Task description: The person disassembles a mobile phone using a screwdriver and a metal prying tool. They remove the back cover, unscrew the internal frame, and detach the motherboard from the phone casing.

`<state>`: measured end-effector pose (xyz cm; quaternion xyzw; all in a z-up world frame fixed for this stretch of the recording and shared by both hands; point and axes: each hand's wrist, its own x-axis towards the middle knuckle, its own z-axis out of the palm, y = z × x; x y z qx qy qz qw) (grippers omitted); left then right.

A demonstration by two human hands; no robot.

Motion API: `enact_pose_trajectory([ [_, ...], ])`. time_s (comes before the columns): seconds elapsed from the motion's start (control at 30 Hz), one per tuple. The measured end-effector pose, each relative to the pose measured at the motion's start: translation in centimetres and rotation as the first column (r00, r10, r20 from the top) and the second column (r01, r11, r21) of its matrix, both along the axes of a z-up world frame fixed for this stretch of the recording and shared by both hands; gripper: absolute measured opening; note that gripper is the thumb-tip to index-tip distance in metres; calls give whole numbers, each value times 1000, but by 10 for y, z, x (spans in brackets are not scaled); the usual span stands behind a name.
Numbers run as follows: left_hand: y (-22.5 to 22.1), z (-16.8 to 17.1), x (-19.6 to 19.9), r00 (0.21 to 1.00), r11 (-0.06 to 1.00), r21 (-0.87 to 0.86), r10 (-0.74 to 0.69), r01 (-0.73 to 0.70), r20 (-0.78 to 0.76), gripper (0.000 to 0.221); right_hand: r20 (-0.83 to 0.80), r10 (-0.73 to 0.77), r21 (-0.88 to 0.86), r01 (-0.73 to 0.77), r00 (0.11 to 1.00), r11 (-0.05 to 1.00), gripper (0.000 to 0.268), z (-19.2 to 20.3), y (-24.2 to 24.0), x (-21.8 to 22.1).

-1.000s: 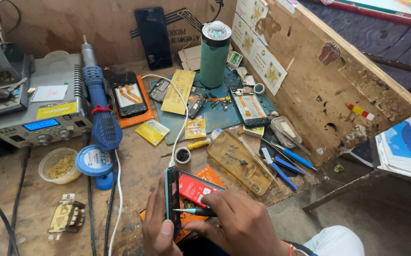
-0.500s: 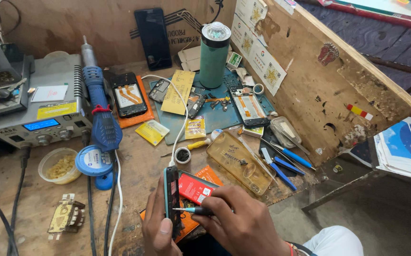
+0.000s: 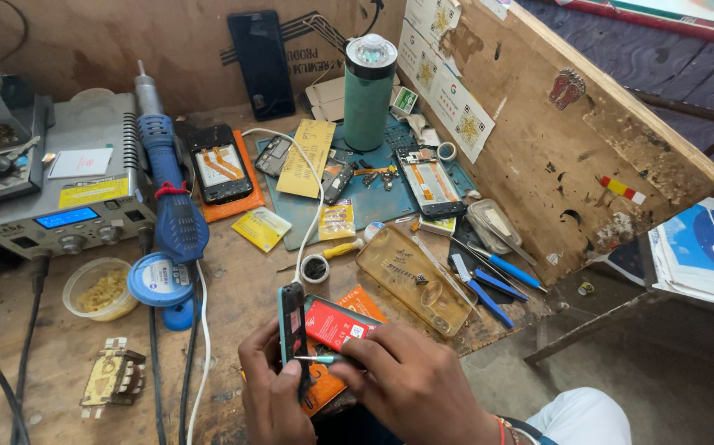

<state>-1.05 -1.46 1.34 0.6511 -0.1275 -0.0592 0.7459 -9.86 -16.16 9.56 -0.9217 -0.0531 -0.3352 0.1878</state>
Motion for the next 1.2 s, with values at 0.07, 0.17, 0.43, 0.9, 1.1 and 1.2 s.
enact_pose_trajectory([
  [0.07, 4, 6, 0, 1000, 994, 105, -12, 11, 12, 61, -22, -12, 59, 13, 1000, 998, 31, -1, 0, 1],
  [0.17, 4, 17, 1, 992, 977, 206, -73, 51, 101, 61, -49, -31, 51, 33, 998, 998, 27, -1, 1, 3],
  [0.43, -3, 24, 1, 937, 987, 111, -147, 118, 316, 79, -82, -87, 116, 96, 993, 989, 30, -1, 2, 6],
  [0.9, -4, 19, 4, 991, 993, 36, -117, 114, 73, 69, -21, -103, 55, 104, 994, 993, 22, -4, 7, 16],
  [1.1, -2, 14, 6, 989, 988, -63, -142, 144, 33, 66, -207, -133, 296, 192, 969, 936, 23, -12, 8, 14],
  [1.2, -2, 11, 6, 989, 991, 25, -135, 134, 66, 66, -523, -49, 614, 416, 851, 671, 16, -21, 13, 21],
])
